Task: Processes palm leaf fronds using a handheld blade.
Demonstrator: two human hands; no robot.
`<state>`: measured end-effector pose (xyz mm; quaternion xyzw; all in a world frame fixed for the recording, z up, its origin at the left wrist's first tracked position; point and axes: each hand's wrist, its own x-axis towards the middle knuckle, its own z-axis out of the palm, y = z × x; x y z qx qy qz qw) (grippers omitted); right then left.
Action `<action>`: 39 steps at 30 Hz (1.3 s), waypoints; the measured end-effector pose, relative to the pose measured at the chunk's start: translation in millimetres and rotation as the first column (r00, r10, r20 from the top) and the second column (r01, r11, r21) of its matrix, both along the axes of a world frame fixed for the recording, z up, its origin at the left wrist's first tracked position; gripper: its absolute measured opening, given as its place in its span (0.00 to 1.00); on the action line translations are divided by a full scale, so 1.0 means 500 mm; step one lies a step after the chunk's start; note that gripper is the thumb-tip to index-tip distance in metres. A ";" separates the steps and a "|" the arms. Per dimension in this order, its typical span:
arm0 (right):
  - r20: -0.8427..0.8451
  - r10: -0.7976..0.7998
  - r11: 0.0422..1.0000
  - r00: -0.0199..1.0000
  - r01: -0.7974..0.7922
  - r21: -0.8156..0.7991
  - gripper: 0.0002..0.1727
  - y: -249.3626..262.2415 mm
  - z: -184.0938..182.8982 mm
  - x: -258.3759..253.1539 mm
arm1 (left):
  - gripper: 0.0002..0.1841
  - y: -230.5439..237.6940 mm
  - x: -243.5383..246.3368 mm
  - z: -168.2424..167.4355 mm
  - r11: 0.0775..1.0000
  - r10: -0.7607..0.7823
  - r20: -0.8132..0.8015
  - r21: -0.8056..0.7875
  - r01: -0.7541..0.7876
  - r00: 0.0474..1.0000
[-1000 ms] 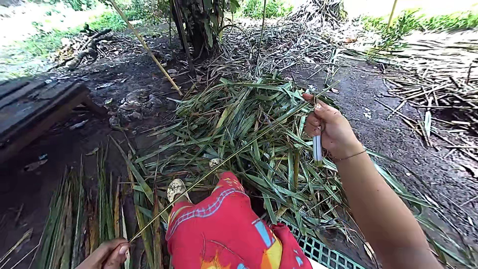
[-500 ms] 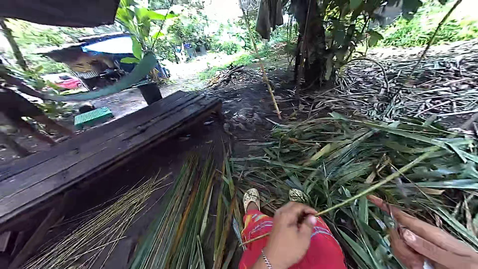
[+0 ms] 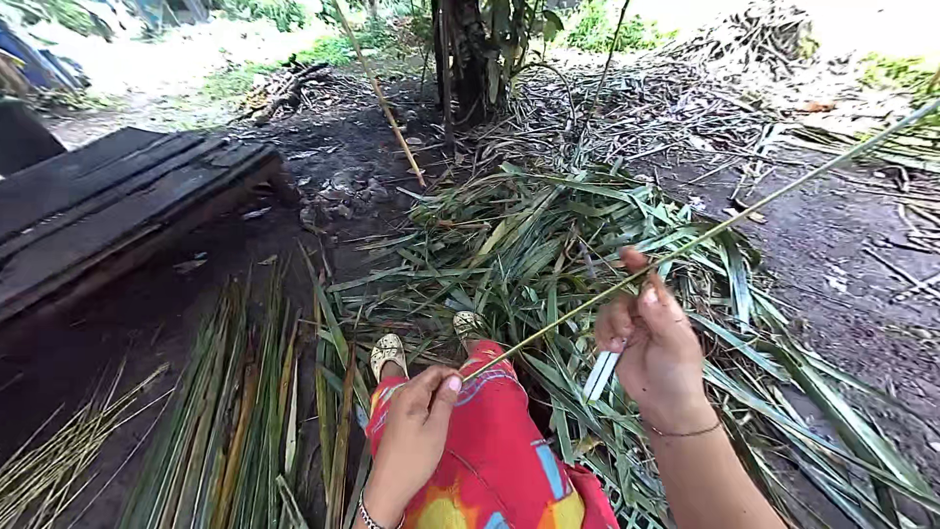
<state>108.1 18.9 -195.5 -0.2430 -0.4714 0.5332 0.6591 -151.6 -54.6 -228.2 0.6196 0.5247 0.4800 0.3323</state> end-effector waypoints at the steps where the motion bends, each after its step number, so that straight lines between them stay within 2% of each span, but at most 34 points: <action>1: 0.037 0.098 0.995 0.994 -0.097 -0.029 0.22 -0.011 -0.005 -0.014 | 0.12 0.000 0.009 0.005 1.000 -0.006 0.025 -0.008 0.007 1.000; 4: 0.235 0.426 0.904 0.874 -0.403 -0.141 0.31 -0.058 -0.019 -0.065 | 0.12 0.000 0.038 0.021 0.996 -0.065 0.136 -0.048 0.072 0.989; 6: 0.286 0.551 0.834 0.784 -0.525 -0.168 0.31 -0.077 -0.029 -0.093 | 0.12 -0.002 0.053 0.032 0.988 -0.109 0.253 -0.081 0.134 0.961; 12: 0.333 0.612 0.788 0.717 -0.590 -0.178 0.32 -0.083 -0.031 -0.105 | 0.15 -0.013 0.083 0.050 0.950 -0.116 0.615 -0.159 0.267 0.780; 15: 0.369 0.575 0.814 0.730 -0.556 -0.168 0.32 -0.084 -0.023 -0.104 | 0.17 -0.017 0.096 0.053 0.938 -0.085 0.699 -0.185 0.294 0.710; 19: 0.439 0.462 0.872 0.770 -0.483 -0.071 0.28 -0.081 -0.026 -0.106 | 0.17 -0.023 0.110 0.042 0.950 -0.087 0.709 -0.152 0.271 0.700; 23: 0.579 0.327 0.902 0.747 -0.429 0.044 0.26 -0.071 -0.026 -0.096 | 0.16 -0.023 0.103 0.041 0.951 -0.086 0.708 -0.152 0.270 0.701; 25: 0.583 0.200 0.942 0.787 -0.317 0.105 0.21 -0.059 -0.020 -0.080 | 0.15 -0.021 0.094 0.038 0.957 -0.096 0.660 -0.144 0.251 0.745; 27: 0.513 0.105 0.983 0.852 -0.167 0.076 0.19 -0.038 -0.007 -0.055 | 0.15 -0.023 0.085 0.033 0.960 -0.080 0.607 -0.167 0.225 0.791; 28: 0.464 0.115 0.988 0.878 -0.148 0.035 0.21 -0.025 0.001 -0.044 | 0.15 -0.024 0.084 0.030 0.959 -0.072 0.585 -0.181 0.216 0.808; 30: 0.419 0.244 0.969 0.875 -0.240 -0.065 0.23 -0.020 0.005 -0.039 | 0.15 -0.024 0.086 0.025 0.961 -0.056 0.545 -0.198 0.194 0.837; 33: 0.497 0.489 0.868 0.717 -0.458 -0.193 0.23 -0.053 -0.018 -0.070 | 0.14 -0.020 0.096 0.024 0.976 -0.007 0.523 -0.181 0.119 0.852; 35: 0.471 0.579 0.808 0.665 -0.543 -0.227 0.23 -0.066 -0.034 -0.085 | 0.14 -0.020 0.098 0.024 0.985 -0.002 0.504 -0.147 0.088 0.864; 37: 0.448 0.537 0.837 0.715 -0.517 -0.178 0.18 -0.059 -0.033 -0.077 | 0.13 -0.024 0.094 0.024 0.985 -0.008 0.456 -0.148 0.085 0.890; 39: 0.390 0.448 0.893 0.805 -0.427 -0.143 0.17 -0.027 -0.013 -0.048 | 0.14 -0.031 0.079 0.025 0.977 -0.028 0.446 -0.178 0.119 0.895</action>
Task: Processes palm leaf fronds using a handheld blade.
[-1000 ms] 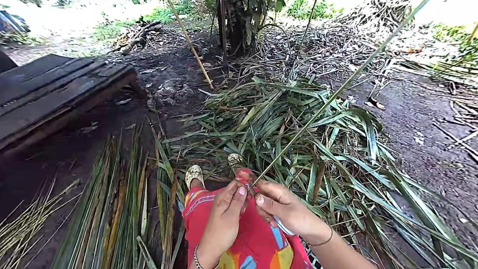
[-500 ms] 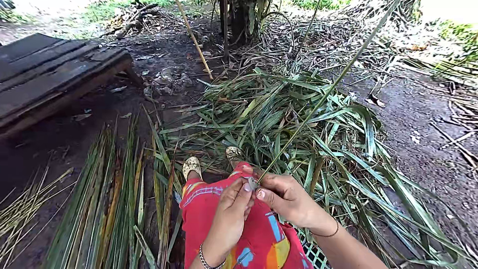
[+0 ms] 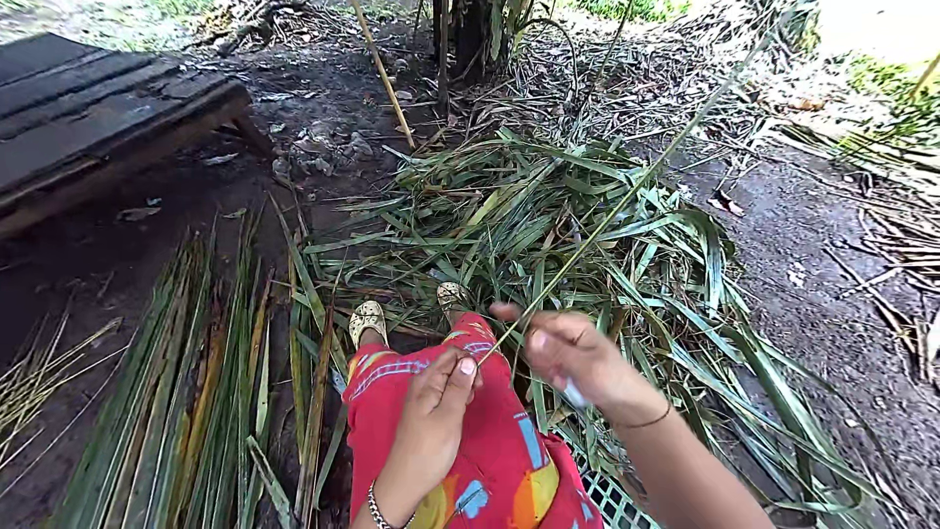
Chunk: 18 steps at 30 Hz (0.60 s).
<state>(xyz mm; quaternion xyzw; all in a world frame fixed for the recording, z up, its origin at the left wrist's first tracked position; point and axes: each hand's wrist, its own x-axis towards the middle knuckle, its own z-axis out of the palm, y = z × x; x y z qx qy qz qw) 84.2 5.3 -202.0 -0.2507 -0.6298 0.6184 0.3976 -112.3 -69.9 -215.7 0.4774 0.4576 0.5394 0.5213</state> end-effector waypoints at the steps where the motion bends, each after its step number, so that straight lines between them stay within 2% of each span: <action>1: -0.042 -0.075 0.997 0.996 0.075 -0.005 0.18 0.024 0.014 0.022 | 0.15 -0.004 -0.011 0.001 0.999 -0.025 0.013 -0.023 0.026 1.000; 5: -0.195 -0.318 0.946 0.928 0.324 -0.002 0.22 0.108 0.056 0.112 | 0.16 -0.018 -0.056 -0.002 0.986 -0.089 0.055 -0.136 0.096 0.994; 7: -0.248 -0.352 0.936 0.902 0.348 -0.063 0.22 0.113 0.058 0.118 | 0.16 -0.017 -0.066 -0.012 0.971 -0.109 0.100 -0.203 0.127 0.989; 9: -0.217 -0.240 0.969 0.946 0.219 -0.115 0.22 0.087 0.038 0.093 | 0.18 -0.014 -0.068 -0.018 0.946 -0.130 0.166 -0.274 0.172 0.978; 11: -0.116 -0.008 0.985 0.993 -0.012 -0.171 0.24 0.042 0.003 0.051 | 0.19 -0.008 -0.063 -0.014 0.910 -0.149 0.244 -0.346 0.229 0.958; 14: -0.016 0.294 0.932 0.956 -0.290 -0.216 0.24 -0.009 -0.029 -0.006 | 0.20 -0.003 -0.063 -0.012 0.846 -0.225 0.353 -0.392 0.362 0.908; 16: -0.034 0.326 0.925 0.945 -0.327 -0.196 0.21 -0.008 -0.035 -0.009 | 0.20 -0.005 -0.072 -0.016 0.805 -0.280 0.419 -0.387 0.449 0.864; 18: -0.058 0.229 0.960 0.972 -0.236 -0.155 0.17 0.019 -0.022 0.015 | 0.19 -0.010 -0.086 -0.023 0.782 -0.316 0.476 -0.359 0.509 0.821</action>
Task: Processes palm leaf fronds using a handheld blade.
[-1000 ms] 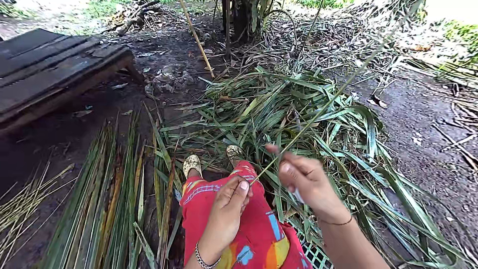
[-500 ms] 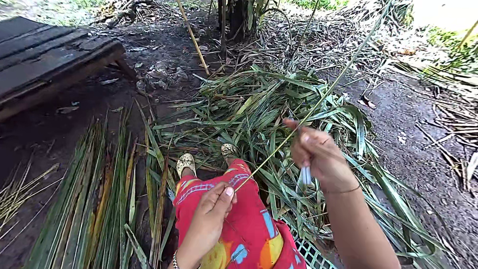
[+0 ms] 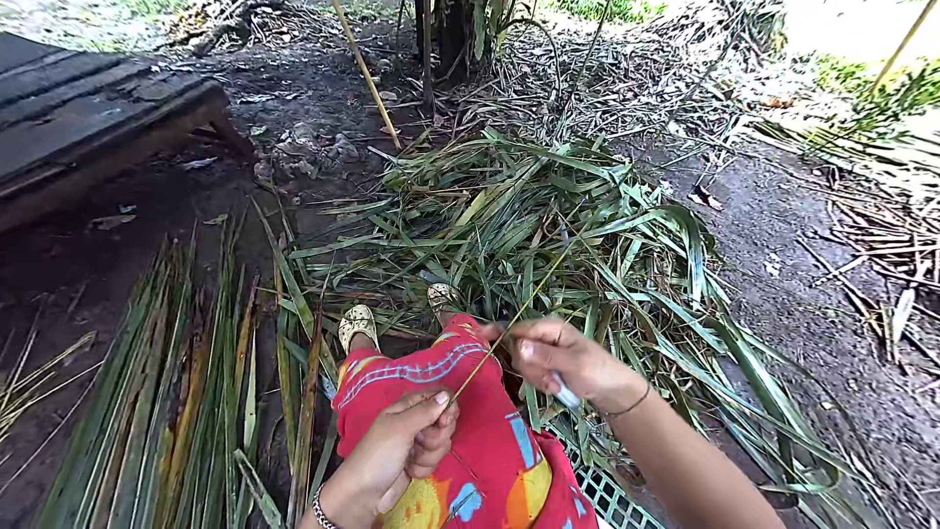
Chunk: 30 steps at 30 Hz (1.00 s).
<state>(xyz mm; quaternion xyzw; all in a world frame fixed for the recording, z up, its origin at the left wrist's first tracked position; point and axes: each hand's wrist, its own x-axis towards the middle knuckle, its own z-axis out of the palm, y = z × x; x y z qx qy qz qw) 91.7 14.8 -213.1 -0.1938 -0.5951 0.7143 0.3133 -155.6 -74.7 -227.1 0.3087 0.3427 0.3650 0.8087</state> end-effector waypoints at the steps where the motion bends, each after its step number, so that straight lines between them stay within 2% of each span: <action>1: -0.022 -0.090 0.996 0.996 0.090 -0.001 0.15 0.019 0.013 0.018 | 0.19 -0.004 -0.008 -0.004 1.000 -0.010 0.022 -0.004 0.010 1.000; 5: -0.142 -0.402 0.913 0.904 0.408 0.014 0.21 0.099 0.068 0.106 | 0.17 -0.018 -0.036 -0.014 1.000 0.002 0.047 -0.018 -0.002 0.999; 7: -0.137 -0.448 0.893 0.884 0.450 -0.018 0.22 0.097 0.071 0.105 | 0.18 -0.020 -0.037 -0.017 0.999 0.032 0.000 -0.003 -0.032 0.999; 9: -0.069 -0.355 0.934 0.932 0.352 -0.059 0.22 0.065 0.055 0.075 | 0.19 -0.021 -0.028 -0.017 0.995 0.093 -0.118 0.046 -0.089 0.989; 12: 0.014 -0.056 0.993 0.998 0.058 -0.101 0.23 0.005 0.017 0.015 | 0.19 -0.020 -0.014 -0.006 0.982 0.153 -0.326 0.158 -0.105 0.933; 13: 0.009 -0.003 0.995 1.000 0.004 -0.101 0.23 -0.002 0.009 0.005 | 0.20 -0.020 -0.015 -0.003 0.979 0.157 -0.345 0.175 -0.100 0.925; 14: -0.011 -0.017 0.996 1.000 0.016 -0.091 0.21 0.000 0.005 0.006 | 0.20 -0.021 -0.022 -0.001 0.980 0.149 -0.351 0.180 -0.089 0.924; 16: -0.051 -0.180 0.983 0.982 0.178 -0.050 0.17 0.029 0.007 0.038 | 0.20 -0.027 -0.049 0.004 0.986 0.093 -0.348 0.160 -0.039 0.933; 19: -0.156 -0.467 0.879 0.870 0.476 0.021 0.19 0.099 0.032 0.131 | 0.20 -0.038 -0.109 0.016 0.993 0.011 -0.349 0.113 0.030 0.937; 21: -0.217 -0.592 0.793 0.776 0.609 0.017 0.21 0.122 0.046 0.173 | 0.19 -0.041 -0.142 0.025 0.985 0.008 -0.450 0.156 0.070 0.893; 22: -0.231 -0.622 0.769 0.749 0.639 0.004 0.22 0.123 0.049 0.180 | 0.16 -0.039 -0.152 0.028 0.967 0.038 -0.559 0.229 0.110 0.828; 24: -0.246 -0.622 0.769 0.743 0.639 -0.015 0.22 0.112 0.047 0.167 | 0.11 -0.028 -0.157 0.031 0.880 0.194 -0.761 0.413 0.233 0.620; 25: -0.251 -0.603 0.786 0.757 0.618 -0.022 0.22 0.101 0.043 0.150 | 0.15 -0.022 -0.143 0.034 0.826 0.315 -0.786 0.503 0.256 0.532; 27: -0.258 -0.537 0.836 0.803 0.547 -0.036 0.20 0.074 0.029 0.105 | 0.22 -0.006 -0.093 0.037 0.677 0.569 -0.704 0.695 0.243 0.426; 30: -0.296 -0.448 0.893 0.844 0.437 -0.107 0.20 0.026 0.005 0.032 | 0.18 0.030 -0.016 0.053 0.420 0.788 -0.470 0.883 0.211 0.399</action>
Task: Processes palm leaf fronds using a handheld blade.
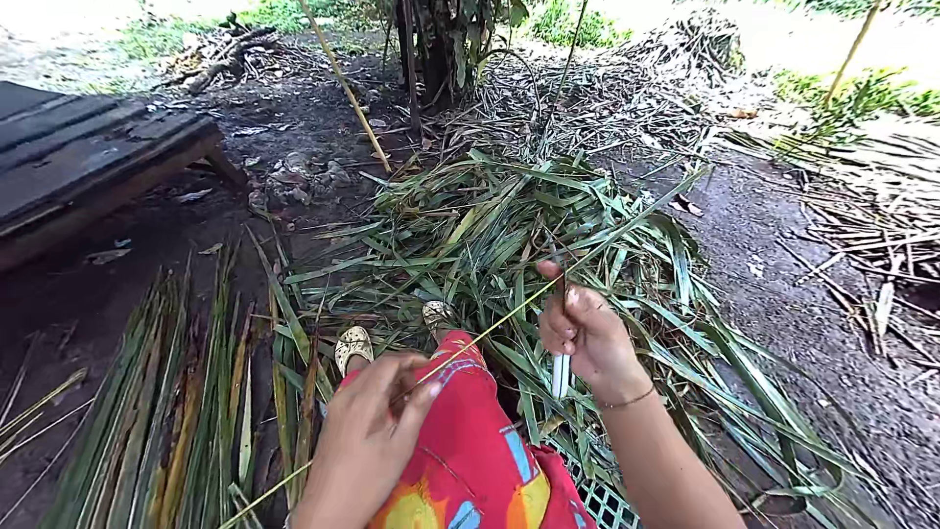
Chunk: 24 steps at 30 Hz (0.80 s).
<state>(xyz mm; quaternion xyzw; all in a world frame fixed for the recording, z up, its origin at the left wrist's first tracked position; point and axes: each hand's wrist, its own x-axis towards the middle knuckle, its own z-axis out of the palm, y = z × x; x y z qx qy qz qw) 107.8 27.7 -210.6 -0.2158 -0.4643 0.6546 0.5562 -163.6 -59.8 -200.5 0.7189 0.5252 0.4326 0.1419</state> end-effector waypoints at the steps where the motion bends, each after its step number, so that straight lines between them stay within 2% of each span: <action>1: -0.032 0.040 0.999 0.999 -0.040 -0.006 0.21 -0.015 -0.007 -0.019 | 0.16 0.010 0.016 0.008 0.997 0.007 -0.008 0.074 -0.006 1.000; 4: -0.106 0.120 0.993 0.987 -0.119 0.017 0.23 -0.041 -0.017 -0.045 | 0.12 0.024 0.035 0.024 0.979 0.019 -0.036 0.203 -0.011 0.999; 6: -0.101 0.104 0.992 0.989 -0.097 0.078 0.23 -0.032 -0.012 -0.032 | 0.12 0.018 0.028 0.025 0.975 -0.003 -0.041 0.222 0.012 0.999; 11: -0.004 -0.071 0.994 0.997 0.071 0.081 0.20 0.003 0.003 0.029 | 0.14 -0.010 -0.029 0.015 0.988 -0.065 0.004 0.138 0.064 0.998; 15: 0.051 -0.056 0.993 0.997 0.051 0.106 0.19 0.004 0.003 0.028 | 0.15 -0.019 -0.064 0.014 0.991 -0.113 0.014 0.075 0.112 0.993; 18: 0.009 -0.056 0.993 0.998 0.055 0.107 0.19 0.001 0.010 0.014 | 0.16 -0.028 -0.076 0.033 0.990 -0.136 -0.012 0.023 0.136 0.991; 20: -0.007 0.018 0.995 1.000 -0.018 0.101 0.22 -0.009 0.014 -0.005 | 0.17 -0.032 -0.067 0.043 0.992 -0.128 -0.032 0.017 0.128 0.991; 22: 0.066 0.175 0.979 0.982 -0.181 0.096 0.24 -0.035 0.012 -0.039 | 0.16 -0.032 -0.050 0.043 0.993 -0.109 -0.036 0.042 0.110 0.993; 24: 0.108 0.359 0.923 0.927 -0.370 0.105 0.25 -0.063 0.006 -0.082 | 0.15 -0.030 -0.032 0.040 0.993 -0.078 -0.024 0.086 0.080 0.997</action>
